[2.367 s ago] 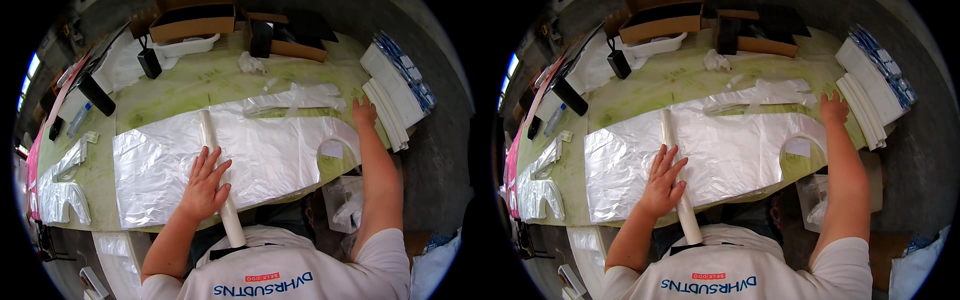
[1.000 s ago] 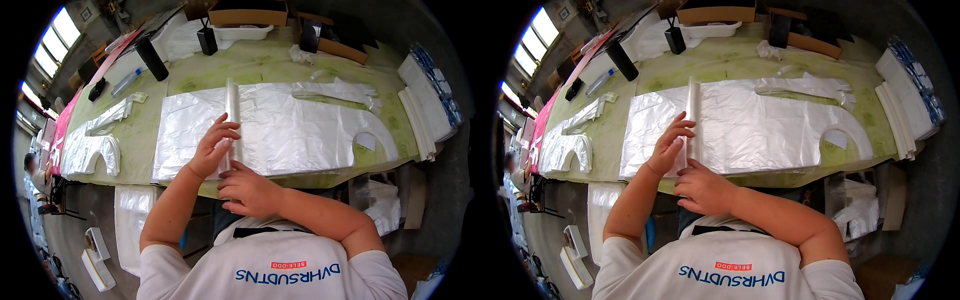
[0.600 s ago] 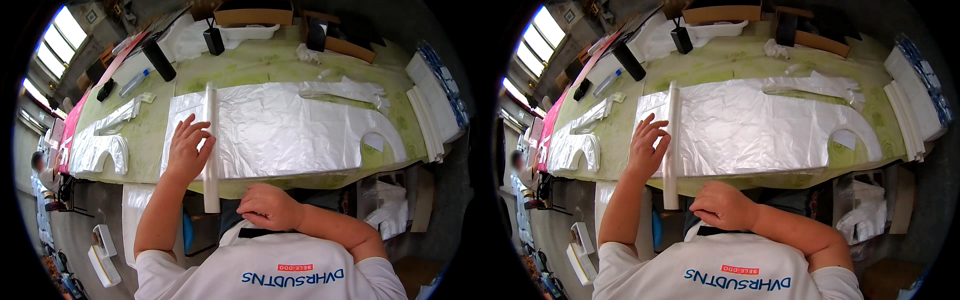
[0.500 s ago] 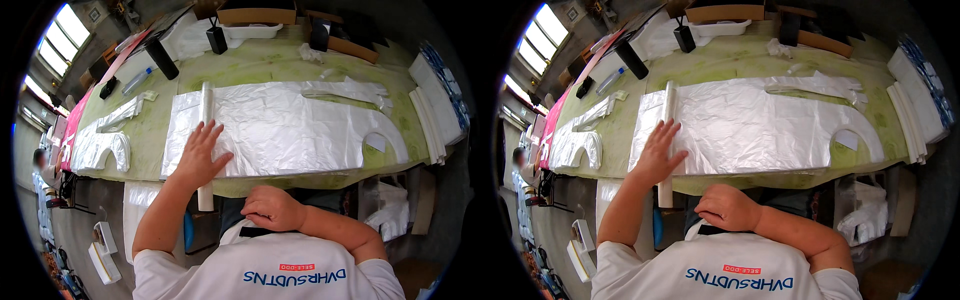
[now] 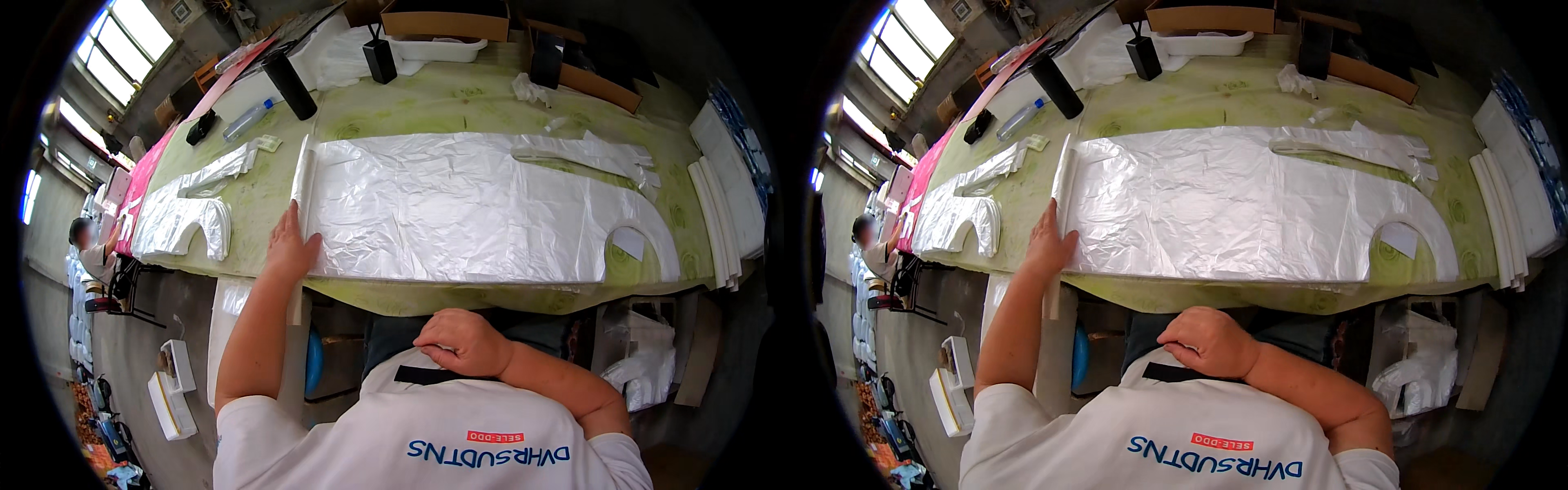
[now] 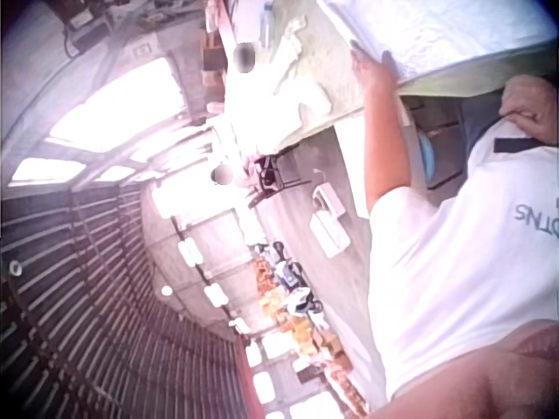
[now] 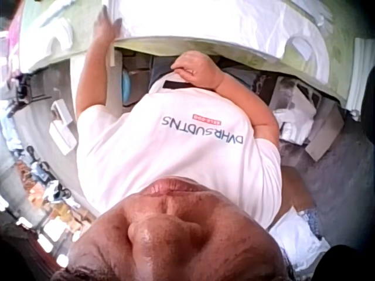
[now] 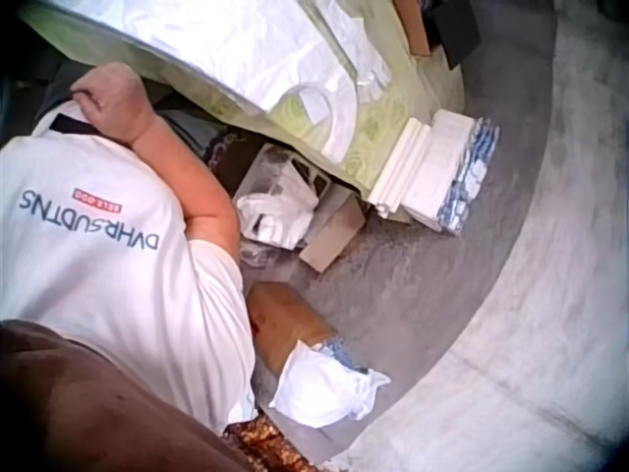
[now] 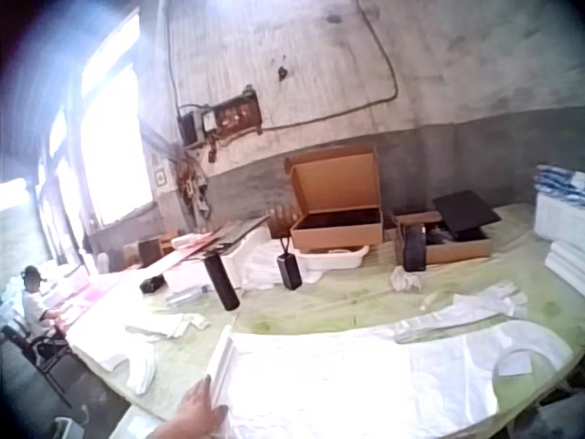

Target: The person wraps a white rectangular object in clear plastic film on a workbench. They roll the film over the object, fold and seal the edges, and place the wrapped item aside. The process is repeated for multiple similar items.

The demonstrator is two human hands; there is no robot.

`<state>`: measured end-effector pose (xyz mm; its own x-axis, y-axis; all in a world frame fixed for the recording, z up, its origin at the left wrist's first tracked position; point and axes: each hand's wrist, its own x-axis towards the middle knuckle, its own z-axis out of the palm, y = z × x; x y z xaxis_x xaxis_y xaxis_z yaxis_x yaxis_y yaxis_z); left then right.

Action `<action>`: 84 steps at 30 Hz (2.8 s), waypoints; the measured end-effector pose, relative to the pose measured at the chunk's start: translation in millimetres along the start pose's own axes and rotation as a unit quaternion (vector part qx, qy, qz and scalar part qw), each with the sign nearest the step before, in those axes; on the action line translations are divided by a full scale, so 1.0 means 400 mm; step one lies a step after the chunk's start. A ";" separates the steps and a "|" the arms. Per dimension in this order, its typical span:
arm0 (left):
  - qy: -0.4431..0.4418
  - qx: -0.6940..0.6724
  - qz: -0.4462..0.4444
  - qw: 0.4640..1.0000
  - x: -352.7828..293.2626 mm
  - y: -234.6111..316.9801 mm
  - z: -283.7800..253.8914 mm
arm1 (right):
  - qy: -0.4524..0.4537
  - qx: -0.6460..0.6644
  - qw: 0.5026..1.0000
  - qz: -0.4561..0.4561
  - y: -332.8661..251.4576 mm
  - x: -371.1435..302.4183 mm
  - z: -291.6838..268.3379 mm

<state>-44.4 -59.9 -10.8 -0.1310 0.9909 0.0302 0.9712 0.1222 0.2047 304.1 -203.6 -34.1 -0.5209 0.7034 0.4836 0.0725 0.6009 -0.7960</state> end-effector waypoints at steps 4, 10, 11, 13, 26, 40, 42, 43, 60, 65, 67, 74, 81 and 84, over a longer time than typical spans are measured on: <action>-0.013 -0.016 -0.022 1.000 0.021 -0.042 -0.020 | 0.009 -0.008 1.000 0.021 -0.002 -0.013 -0.005; 0.053 -0.294 0.061 0.952 -0.017 -0.035 -0.038 | 0.017 -0.017 0.999 0.027 -0.004 -0.021 -0.012; 0.052 -0.341 0.083 0.935 -0.030 -0.012 -0.041 | 0.019 -0.015 0.999 0.034 -0.006 -0.023 -0.013; 0.013 -0.464 0.092 0.881 -0.067 0.051 -0.055 | 0.037 -0.007 0.998 0.045 -0.013 -0.013 -0.015; -0.056 -0.725 -0.065 0.683 -0.152 0.216 -0.066 | 0.125 0.184 0.937 0.268 0.022 -0.047 0.016; -0.194 -0.783 -0.060 0.588 -0.333 0.475 0.102 | 0.235 0.472 0.733 0.430 -0.055 0.017 -0.035; -0.226 -0.757 -0.055 0.610 -0.361 0.478 0.087 | 0.221 0.451 0.748 0.434 -0.040 -0.006 -0.033; -0.240 -0.743 -0.050 0.623 -0.372 0.477 0.076 | 0.225 0.459 0.743 0.433 -0.033 -0.010 -0.034; -0.323 -0.762 -0.087 0.555 -0.506 0.382 0.104 | 0.224 0.449 0.749 0.433 -0.029 -0.017 -0.019; -0.418 -0.644 -0.035 0.640 -0.461 0.400 0.070 | 0.266 0.443 0.746 0.420 -0.029 -0.041 -0.044; -0.370 -0.578 0.062 0.725 -0.436 0.396 0.073 | 0.292 0.413 0.748 0.430 -0.038 -0.052 -0.063; -0.091 -0.260 0.485 0.830 -0.213 0.539 0.062 | 0.309 0.291 0.797 0.429 -0.026 -0.093 -0.160; -0.020 -0.308 0.386 0.869 0.078 0.652 0.184 | 0.286 0.260 0.803 0.453 -0.046 -0.158 -0.175; 0.082 -0.444 0.242 0.859 0.231 0.623 0.182 | 0.278 0.227 0.821 0.443 -0.052 -0.178 -0.177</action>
<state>200.1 66.3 -28.1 0.1489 0.8836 0.4439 0.3947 -0.4647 0.7927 399.7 -239.2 -26.4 0.0437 0.9291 -0.3673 -0.1781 -0.3545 -0.9179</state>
